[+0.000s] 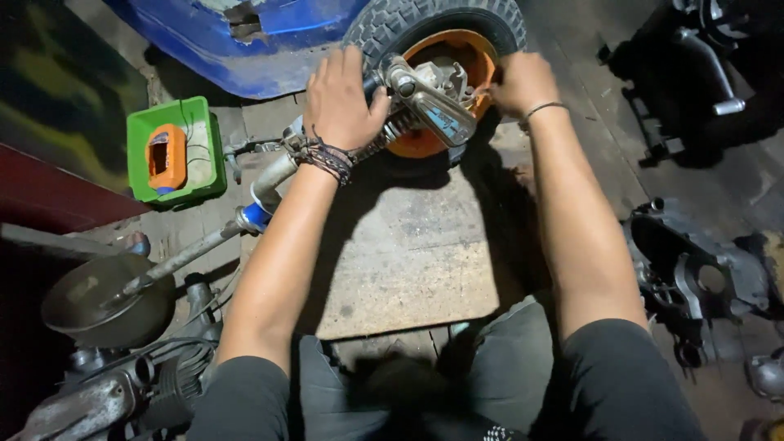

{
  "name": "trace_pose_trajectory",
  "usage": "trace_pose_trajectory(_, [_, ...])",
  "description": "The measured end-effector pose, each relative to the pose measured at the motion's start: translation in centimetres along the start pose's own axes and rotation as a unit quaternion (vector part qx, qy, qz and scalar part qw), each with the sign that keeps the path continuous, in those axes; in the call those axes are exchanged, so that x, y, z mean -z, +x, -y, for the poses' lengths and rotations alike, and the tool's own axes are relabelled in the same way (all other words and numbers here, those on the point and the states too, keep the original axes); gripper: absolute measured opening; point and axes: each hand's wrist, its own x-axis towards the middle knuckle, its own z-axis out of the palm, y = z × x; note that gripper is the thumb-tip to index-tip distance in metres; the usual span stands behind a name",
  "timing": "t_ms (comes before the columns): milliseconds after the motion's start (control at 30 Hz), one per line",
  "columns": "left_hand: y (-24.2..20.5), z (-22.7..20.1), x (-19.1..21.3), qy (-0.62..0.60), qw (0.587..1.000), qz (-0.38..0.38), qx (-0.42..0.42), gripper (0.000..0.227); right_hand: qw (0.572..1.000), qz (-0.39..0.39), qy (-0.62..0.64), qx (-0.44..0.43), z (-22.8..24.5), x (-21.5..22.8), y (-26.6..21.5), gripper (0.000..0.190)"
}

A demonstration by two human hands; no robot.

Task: Adjusting and aligning the suspension linkage on a motorcycle wheel assembly.

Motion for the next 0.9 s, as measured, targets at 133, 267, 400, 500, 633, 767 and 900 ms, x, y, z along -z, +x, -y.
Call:
trace_pose_trajectory(133, [0.3, 0.3, -0.7, -0.002, 1.0, -0.009, -0.002, 0.04, 1.0, -0.01, -0.013, -0.013, -1.9, 1.3, -0.6, 0.013])
trace_pose_trajectory(267, [0.1, 0.5, -0.9, 0.015, 1.0, -0.012, -0.003, 0.046, 0.99, 0.092, 0.078, -0.077, -0.7, 2.4, -2.5, 0.008])
trace_pose_trajectory(400, [0.4, 0.6, -0.6, 0.012, 0.999, -0.031, -0.014, 0.041, 0.997, 0.064, 0.053, 0.006, -2.2, -2.9, -0.8, 0.019])
trace_pose_trajectory(500, [0.4, 1.0, -0.8, 0.019, 0.999, -0.044, -0.026, 0.043, 0.997, -0.048, -0.061, 0.011, -2.7, -8.8, -0.3, 0.019])
trace_pose_trajectory(633, [0.6, 2.0, -2.2, 0.022, 0.996, -0.077, -0.046, 0.056, 0.985, 0.158, 0.067, -0.024, 1.8, -11.7, -2.9, 0.021])
trace_pose_trajectory(767, [0.4, 1.9, -2.0, -0.006, 0.996, -0.081, -0.042, 0.047, 0.982, -0.011, 0.182, 0.05, 2.0, -11.7, -3.7, 0.022])
trace_pose_trajectory(900, [0.4, 1.9, -2.4, -0.01, 0.995, -0.087, -0.046, 0.044, 0.991, -0.085, 0.089, -0.059, 1.9, -13.5, -5.1, 0.015])
